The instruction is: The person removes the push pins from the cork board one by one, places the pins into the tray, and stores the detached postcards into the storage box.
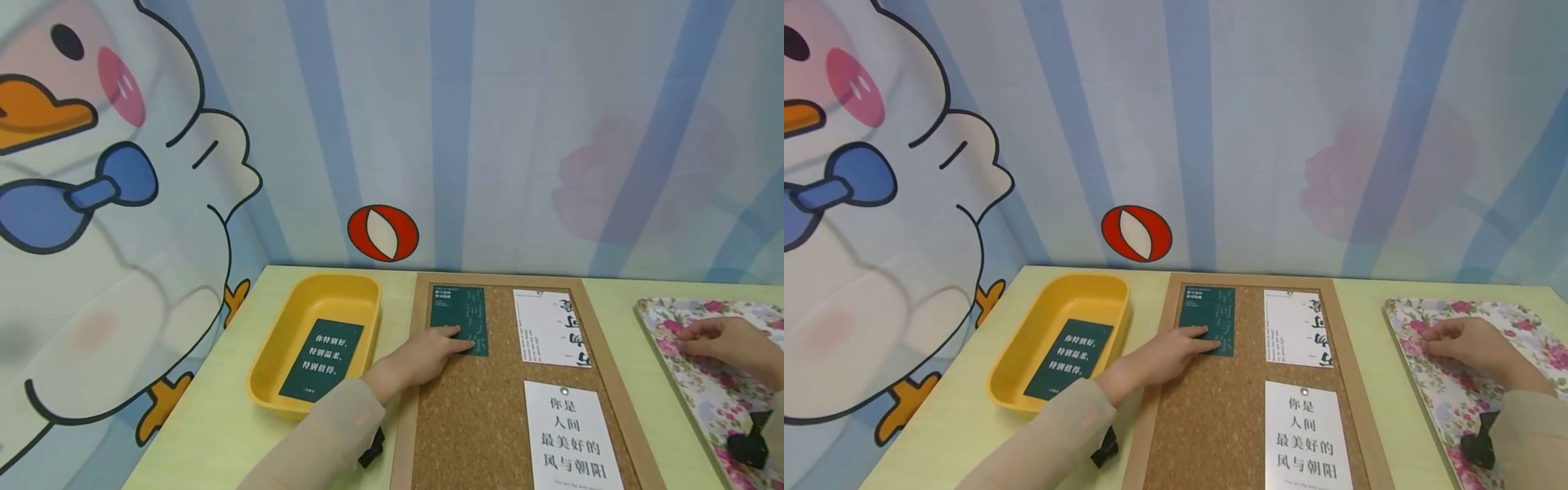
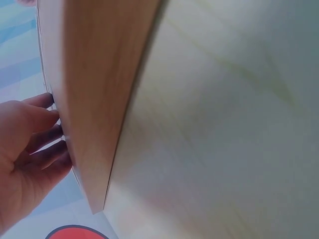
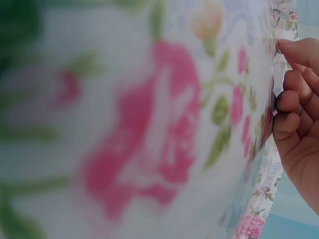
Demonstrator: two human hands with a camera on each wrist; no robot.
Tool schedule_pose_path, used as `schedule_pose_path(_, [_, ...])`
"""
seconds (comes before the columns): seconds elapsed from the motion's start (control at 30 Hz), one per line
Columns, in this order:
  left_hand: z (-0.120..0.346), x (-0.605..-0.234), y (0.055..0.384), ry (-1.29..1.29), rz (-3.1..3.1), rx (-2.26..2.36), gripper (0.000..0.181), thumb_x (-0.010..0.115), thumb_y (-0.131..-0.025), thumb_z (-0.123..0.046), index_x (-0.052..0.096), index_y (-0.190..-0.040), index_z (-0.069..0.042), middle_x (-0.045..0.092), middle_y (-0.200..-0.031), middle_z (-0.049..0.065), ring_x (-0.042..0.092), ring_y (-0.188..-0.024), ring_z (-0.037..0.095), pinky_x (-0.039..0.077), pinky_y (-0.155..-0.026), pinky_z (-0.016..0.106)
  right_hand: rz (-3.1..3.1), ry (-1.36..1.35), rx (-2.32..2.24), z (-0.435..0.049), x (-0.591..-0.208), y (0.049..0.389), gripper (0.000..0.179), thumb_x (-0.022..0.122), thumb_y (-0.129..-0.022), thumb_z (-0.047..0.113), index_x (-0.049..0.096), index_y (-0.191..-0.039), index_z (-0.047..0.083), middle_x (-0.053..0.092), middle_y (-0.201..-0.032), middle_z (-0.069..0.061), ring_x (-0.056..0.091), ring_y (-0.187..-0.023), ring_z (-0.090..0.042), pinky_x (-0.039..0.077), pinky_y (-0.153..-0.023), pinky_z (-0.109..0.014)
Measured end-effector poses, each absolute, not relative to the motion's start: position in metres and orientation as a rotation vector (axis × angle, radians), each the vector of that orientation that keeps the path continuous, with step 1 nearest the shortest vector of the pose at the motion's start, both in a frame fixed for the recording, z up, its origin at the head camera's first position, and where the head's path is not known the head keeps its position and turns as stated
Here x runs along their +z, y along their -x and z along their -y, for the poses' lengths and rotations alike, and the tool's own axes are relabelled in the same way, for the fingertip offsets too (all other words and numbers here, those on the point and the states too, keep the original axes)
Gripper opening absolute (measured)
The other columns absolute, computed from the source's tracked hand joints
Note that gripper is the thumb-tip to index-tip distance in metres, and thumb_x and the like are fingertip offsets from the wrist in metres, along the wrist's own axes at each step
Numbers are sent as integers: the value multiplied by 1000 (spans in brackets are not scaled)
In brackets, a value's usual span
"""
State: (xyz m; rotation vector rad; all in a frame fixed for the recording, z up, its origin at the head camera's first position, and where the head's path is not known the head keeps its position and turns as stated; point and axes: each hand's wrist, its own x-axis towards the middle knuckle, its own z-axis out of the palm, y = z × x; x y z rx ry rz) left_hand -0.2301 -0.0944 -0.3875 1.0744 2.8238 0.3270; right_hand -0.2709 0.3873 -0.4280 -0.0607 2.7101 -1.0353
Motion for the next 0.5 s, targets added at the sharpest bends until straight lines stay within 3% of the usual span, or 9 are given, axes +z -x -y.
schedule_pose_path(0.5, [94,-387,227,-1119,-2845,335,36,40,-100,-8,56,-131,-16,50,-129,13,52,-114,23,43,-95,28,-2706,-8,-1076,-386,-428,269,44,65,-88,32,60,-103,-9,63,-77,-3,51,-60,-20,44,-52,-33])
